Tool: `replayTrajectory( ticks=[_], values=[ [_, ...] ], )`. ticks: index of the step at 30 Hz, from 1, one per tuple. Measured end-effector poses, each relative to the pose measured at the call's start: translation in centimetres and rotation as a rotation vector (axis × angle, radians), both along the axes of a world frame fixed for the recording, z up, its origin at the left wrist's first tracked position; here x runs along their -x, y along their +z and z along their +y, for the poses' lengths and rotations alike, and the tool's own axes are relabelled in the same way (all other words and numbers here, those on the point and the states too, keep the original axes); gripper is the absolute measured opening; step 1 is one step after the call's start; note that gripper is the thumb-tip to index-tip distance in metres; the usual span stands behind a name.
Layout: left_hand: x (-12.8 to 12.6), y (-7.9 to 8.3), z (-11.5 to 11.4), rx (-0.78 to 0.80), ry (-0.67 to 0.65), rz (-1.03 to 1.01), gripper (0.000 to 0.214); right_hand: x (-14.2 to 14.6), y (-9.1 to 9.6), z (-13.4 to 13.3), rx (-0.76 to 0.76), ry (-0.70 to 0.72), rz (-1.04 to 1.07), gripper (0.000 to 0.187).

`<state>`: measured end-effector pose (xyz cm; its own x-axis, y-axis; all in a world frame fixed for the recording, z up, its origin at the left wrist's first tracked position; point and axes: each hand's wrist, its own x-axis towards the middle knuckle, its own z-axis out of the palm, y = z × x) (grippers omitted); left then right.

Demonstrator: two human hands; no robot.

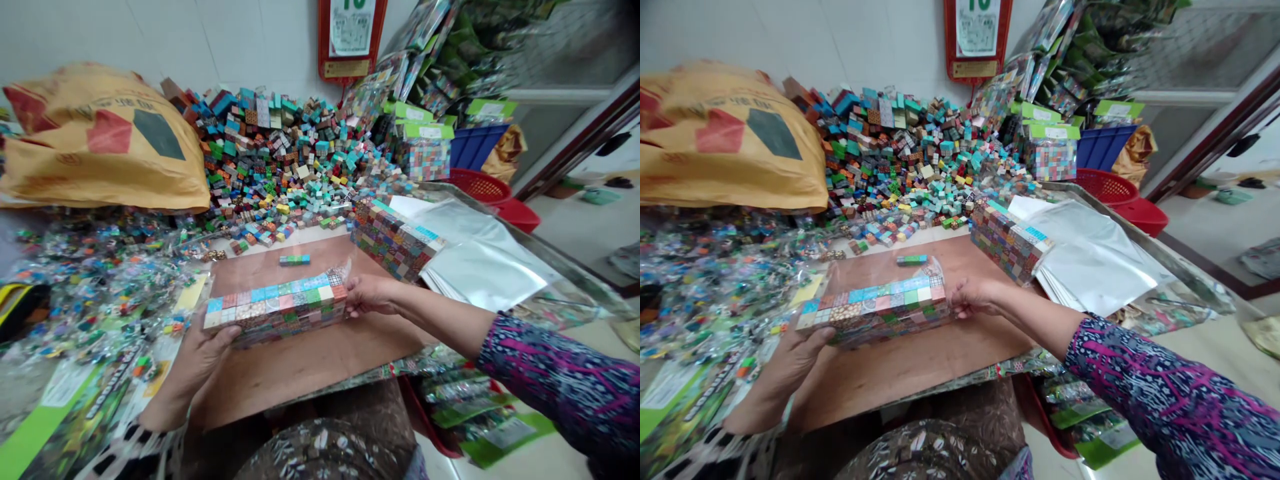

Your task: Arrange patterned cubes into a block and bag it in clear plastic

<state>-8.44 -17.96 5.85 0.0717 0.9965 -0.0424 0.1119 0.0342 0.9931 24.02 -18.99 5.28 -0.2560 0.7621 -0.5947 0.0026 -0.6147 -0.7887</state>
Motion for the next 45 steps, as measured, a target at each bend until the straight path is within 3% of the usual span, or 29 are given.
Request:
replayTrajectory(
  ticks=[8, 13, 18, 23, 32, 45],
  values=[
    [0.3, -0.4, 0.3, -0.016, -0.089, -0.063, 0.070, -0.3, -0.9, 0.3, 0.143, -0.048, 0.065, 0.008],
    [0.4, -0.4, 0.2, -0.012, -0.080, -0.045, 0.069, -0.2, -1.4, 0.1, 0.124, -0.086, 0.074, 0.008],
    [0.5, -0.9, 0.3, -0.005, -0.045, -0.035, 0.075, -0.1, -0.9, 0.0, 0.079, -0.075, 0.059, 0.018],
    [0.8, -1.3, 0.4, -0.010, -0.074, -0.040, 0.070, -0.2, -0.4, 0.4, 0.076, -0.026, 0.030, 0.012],
    [0.5, -0.4, 0.0, 0.007, -0.056, -0.041, 0.065, -0.5, -0.6, 0.3, 0.119, 0.001, 0.061, 0.007],
    [1.0, -1.3, 0.0, 0.035, -0.083, -0.087, 0.072, 0.4, -0.6, -0.3, -0.077, -0.018, -0.125, 0.011]
  ],
)
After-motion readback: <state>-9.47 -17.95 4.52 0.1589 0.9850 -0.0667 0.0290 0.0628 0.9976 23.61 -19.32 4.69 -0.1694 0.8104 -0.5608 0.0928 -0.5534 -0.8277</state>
